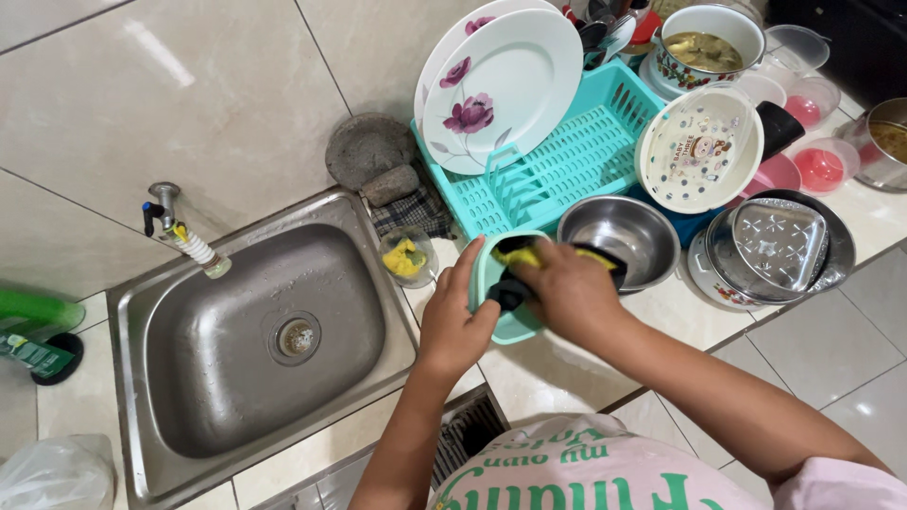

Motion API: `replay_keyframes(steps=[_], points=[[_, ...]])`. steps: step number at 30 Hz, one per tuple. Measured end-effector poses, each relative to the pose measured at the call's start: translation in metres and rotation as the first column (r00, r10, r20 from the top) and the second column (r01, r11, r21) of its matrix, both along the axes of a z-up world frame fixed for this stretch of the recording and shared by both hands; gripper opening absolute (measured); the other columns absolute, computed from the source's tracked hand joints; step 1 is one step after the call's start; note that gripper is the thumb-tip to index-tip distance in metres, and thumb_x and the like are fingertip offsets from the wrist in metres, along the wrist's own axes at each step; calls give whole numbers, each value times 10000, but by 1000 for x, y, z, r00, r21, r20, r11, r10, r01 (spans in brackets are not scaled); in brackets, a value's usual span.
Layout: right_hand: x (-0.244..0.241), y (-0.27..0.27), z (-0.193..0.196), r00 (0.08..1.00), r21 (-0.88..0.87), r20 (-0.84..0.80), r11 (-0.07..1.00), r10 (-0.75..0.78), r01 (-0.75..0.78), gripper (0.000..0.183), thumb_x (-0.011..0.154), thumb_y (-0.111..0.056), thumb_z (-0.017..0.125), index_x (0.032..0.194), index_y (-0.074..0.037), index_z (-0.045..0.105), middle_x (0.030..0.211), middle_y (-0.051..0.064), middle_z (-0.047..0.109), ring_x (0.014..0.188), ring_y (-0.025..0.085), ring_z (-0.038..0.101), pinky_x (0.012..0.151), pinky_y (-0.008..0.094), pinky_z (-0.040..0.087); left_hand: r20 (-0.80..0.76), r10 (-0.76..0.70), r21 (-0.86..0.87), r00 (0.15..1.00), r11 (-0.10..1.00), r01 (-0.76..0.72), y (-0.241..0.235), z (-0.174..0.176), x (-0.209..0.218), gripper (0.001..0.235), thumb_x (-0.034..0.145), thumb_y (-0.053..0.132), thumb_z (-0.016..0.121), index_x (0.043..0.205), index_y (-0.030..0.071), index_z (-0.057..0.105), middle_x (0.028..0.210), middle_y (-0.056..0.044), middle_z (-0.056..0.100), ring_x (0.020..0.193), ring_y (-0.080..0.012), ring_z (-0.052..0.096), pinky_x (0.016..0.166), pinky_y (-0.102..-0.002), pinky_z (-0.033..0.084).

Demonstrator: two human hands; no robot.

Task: The person washes various dishes and kitchenware including a large pan, plates, and small containers using a sponge and water at a sink.

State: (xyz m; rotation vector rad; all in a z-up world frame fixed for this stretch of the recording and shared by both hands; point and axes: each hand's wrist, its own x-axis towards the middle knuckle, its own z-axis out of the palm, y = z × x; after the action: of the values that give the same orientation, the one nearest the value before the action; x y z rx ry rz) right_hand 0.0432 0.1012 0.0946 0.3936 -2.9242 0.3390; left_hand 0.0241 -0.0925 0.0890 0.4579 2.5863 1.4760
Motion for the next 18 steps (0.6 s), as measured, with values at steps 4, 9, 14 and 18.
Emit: replay_keyframes(steps=[4,9,14,18], points=[[-4,1,-2,970,-84,-242,996,-37,17,536,605,-172,816,1121,-142,673,1149,127,608,973,326,666,697,431,552,93,-3,20,996,1000,1,0,3,0,800,794,178,580,1556,280,359,1358,-193,564,1095,-369,669,902,-424,537],[-9,6,-3,963,-224,-259,974,-73,14,591,648,-146,839,1200,-126,628,1124,93,621,950,312,668,705,415,547,41,-46,53,998,998,44,4,-11,0,825,806,164,582,1582,234,311,1347,-236,570,1173,-392,633,988,-444,493],[-10,-1,-9,940,-234,-332,972,-78,-2,558,650,-148,834,1170,-122,633,1085,76,625,923,303,667,696,420,541,194,-86,146,977,988,58,11,-15,-3,832,776,178,518,1569,203,269,1398,-225,553,1188,-372,652,988,-436,511],[-9,-13,-13,957,-276,-288,960,-33,-50,472,659,-167,825,1085,-105,631,1029,97,618,863,325,655,686,447,524,108,-122,166,987,981,103,16,-19,-2,833,790,172,518,1584,185,267,1443,-249,516,1285,-401,564,1050,-455,452]])
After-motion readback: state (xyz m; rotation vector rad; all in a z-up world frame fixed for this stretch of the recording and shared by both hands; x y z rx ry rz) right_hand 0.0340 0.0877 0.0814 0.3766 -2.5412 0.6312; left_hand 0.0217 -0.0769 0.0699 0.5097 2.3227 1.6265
